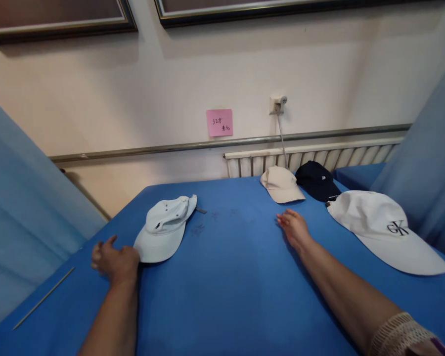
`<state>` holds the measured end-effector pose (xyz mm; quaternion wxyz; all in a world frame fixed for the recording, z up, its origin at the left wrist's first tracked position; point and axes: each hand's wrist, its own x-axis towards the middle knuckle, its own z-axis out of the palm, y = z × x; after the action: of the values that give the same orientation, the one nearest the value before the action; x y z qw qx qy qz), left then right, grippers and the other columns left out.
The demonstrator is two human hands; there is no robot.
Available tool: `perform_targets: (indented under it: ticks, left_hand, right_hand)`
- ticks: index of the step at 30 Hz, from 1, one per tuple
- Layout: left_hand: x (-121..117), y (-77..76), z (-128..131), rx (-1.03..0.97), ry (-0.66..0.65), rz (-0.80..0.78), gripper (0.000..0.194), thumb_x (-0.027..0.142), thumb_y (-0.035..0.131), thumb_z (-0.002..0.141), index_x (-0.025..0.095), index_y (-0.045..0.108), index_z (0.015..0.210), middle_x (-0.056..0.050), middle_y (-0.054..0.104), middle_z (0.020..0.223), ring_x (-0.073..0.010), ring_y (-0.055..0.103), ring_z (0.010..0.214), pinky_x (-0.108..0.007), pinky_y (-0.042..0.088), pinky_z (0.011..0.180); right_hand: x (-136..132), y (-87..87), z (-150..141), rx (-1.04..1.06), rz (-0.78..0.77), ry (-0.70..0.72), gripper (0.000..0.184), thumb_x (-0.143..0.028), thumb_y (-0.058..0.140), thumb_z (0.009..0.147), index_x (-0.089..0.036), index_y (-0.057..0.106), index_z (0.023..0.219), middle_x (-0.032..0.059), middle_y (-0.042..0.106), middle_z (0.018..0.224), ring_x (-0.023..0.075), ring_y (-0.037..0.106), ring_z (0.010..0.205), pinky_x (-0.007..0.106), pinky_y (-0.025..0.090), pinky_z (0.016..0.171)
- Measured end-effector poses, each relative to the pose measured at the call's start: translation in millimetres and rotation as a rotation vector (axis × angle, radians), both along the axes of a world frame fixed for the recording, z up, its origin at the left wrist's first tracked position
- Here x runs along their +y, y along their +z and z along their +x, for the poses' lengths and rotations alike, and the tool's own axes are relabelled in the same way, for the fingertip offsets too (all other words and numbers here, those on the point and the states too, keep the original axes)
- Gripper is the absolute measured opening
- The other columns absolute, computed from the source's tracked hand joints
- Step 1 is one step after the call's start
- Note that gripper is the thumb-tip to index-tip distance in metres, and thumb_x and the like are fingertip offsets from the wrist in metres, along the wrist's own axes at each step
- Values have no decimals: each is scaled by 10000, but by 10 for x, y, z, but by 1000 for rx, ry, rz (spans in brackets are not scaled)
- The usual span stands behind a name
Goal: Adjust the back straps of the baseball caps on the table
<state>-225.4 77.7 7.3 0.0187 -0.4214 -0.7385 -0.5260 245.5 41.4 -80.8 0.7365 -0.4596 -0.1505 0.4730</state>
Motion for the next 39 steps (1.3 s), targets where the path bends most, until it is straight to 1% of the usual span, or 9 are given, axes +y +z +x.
perform_targets:
  ticks: [4,9,14,18,23,27,35,37,39]
  left_hand:
    - [-141,36,497,376,-137,226,331,137,530,729,140,582,1056,-146,432,1417,-370,353,1340,-528,199,1134]
    - [-279,-182,1138,528,-646,105,250,199,494,815,190,618,1033,-131,544,1304,-305,460,1261,-505,312,1087]
    - [-307,-406,1400,455,-999,-81,279,134,481,803,189,646,1021,-121,574,1284,-276,516,1207,-500,389,1044]
    - [-250,-452,1471,153,-1032,-167,264,142,557,764,178,651,1007,-117,615,1227,-279,554,1170,-508,389,1053]
    - [-173,-411,1748,-752,-954,-354,338,234,693,767,174,597,1085,-117,653,1152,-228,651,1005,-404,496,946]
    - [-118,-382,2001,-1329,-1112,-452,232,288,634,846,151,625,1033,-99,712,971,-198,690,828,-338,564,781]
    - [-197,-451,2047,-1480,-1184,-374,179,142,571,875,103,653,1030,-94,730,916,-164,693,795,-272,576,746]
    - [-225,-440,2053,-1489,-1214,-385,189,140,558,886,106,649,1048,-98,728,935,-169,693,829,-284,570,787]
    - [-258,-419,2085,-1469,-1256,-384,198,138,568,885,111,643,1066,-97,724,956,-170,689,849,-287,561,809]
  right_hand:
    - [282,43,290,46,8,-10,457,-150,671,626,-294,503,1026,-46,620,819,144,684,805,266,572,674]
    - [451,57,425,75,36,-60,300,-166,704,670,-252,537,904,-34,649,813,122,685,803,218,562,654]
    - [349,0,393,19,11,-140,217,-187,739,634,-189,607,806,-15,640,667,117,627,611,194,507,502]
    - [157,11,334,-51,11,-69,273,-185,765,546,-138,671,798,-25,600,570,84,522,469,184,412,405]
    - [-91,94,305,-138,21,70,272,-203,731,535,-101,707,786,-32,551,506,47,401,393,188,360,392]
    - [-184,110,340,-254,-28,69,281,-219,700,560,-98,714,813,4,596,529,80,456,412,212,381,414]
    - [-221,279,366,-566,-105,-244,298,-207,616,659,-143,665,947,72,685,858,182,608,729,319,501,708]
    - [-356,420,138,-827,72,-298,252,-207,572,741,-171,657,975,81,669,980,193,612,836,351,492,818]
    - [-525,534,-203,-1142,385,-113,210,-191,532,818,-196,648,993,75,661,1006,201,616,913,367,483,872]
